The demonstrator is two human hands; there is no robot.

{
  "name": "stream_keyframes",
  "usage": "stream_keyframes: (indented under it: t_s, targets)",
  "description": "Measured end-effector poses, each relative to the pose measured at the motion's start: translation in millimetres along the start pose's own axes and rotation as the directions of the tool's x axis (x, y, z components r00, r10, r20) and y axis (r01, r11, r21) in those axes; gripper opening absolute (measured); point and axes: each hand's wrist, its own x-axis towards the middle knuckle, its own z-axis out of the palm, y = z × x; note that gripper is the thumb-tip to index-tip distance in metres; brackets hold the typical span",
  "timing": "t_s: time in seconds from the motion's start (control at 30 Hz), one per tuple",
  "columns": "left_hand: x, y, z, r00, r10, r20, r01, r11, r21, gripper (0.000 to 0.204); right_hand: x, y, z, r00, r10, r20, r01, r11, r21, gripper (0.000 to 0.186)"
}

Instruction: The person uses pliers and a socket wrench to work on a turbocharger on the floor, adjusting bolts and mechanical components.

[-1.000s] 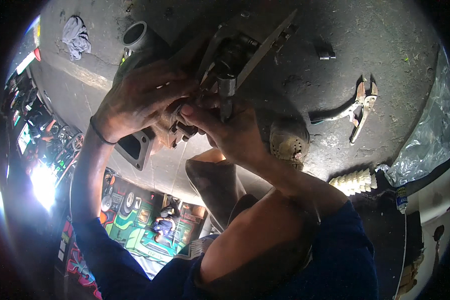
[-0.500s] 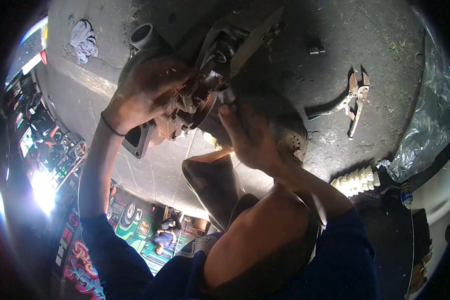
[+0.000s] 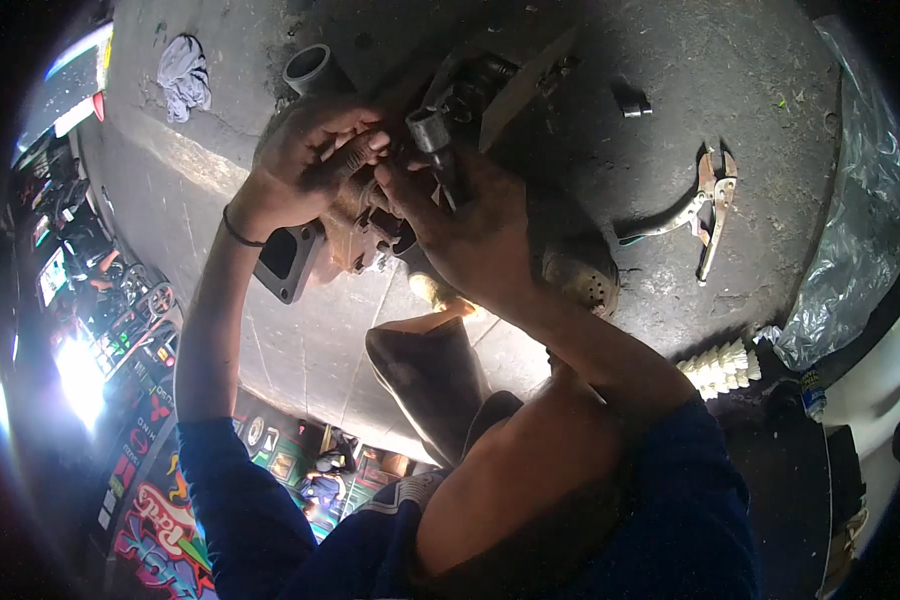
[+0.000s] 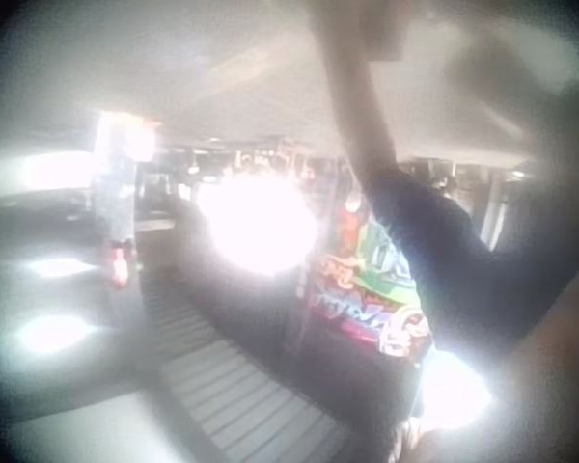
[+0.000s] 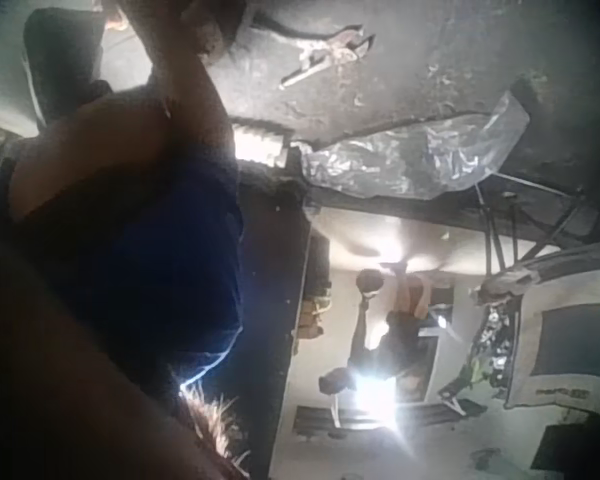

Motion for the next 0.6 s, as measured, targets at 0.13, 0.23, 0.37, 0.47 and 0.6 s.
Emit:
stream_keyframes:
  t_s: [0.13, 0.23, 0.37, 0.47, 0.6]
  targets:
    - [3.9, -17.4, -2.7, 0.968, 0.213, 0.131, -0.25, 0.844, 0.474, 0.036, 6.4, 6.0, 1.8, 0.988, -0.145, -0.047, 0.142, 0.988, -0.062, 0.023]
    - [13.4, -12.7, -6.7, 0.924, 0.324, 0.203, -0.375, 0.668, 0.643, 0.041, 7.1, 4.6, -0.9, 0.985, -0.17, -0.038, 0.168, 0.984, -0.066, 0.021]
    - [25.4, -4.6, -19.7, 0.87, 0.266, 0.416, -0.492, 0.411, 0.767, 0.049, 9.3, -0.1, -3.4, 0.98, -0.196, -0.01, 0.19, 0.958, -0.217, 0.022]
    - [17.4, -16.1, -18.6, 0.914, 0.236, 0.33, -0.403, 0.629, 0.665, 0.042, 9.1, -0.5, -3.3, 0.996, -0.084, 0.002, 0.083, 0.986, -0.142, 0.023]
    - [13.8, -19.5, -16.9, 0.982, 0.045, 0.181, -0.105, 0.936, 0.337, 0.027, 11.6, -1.3, -3.0, 0.992, -0.127, -0.006, 0.126, 0.99, -0.057, 0.023]
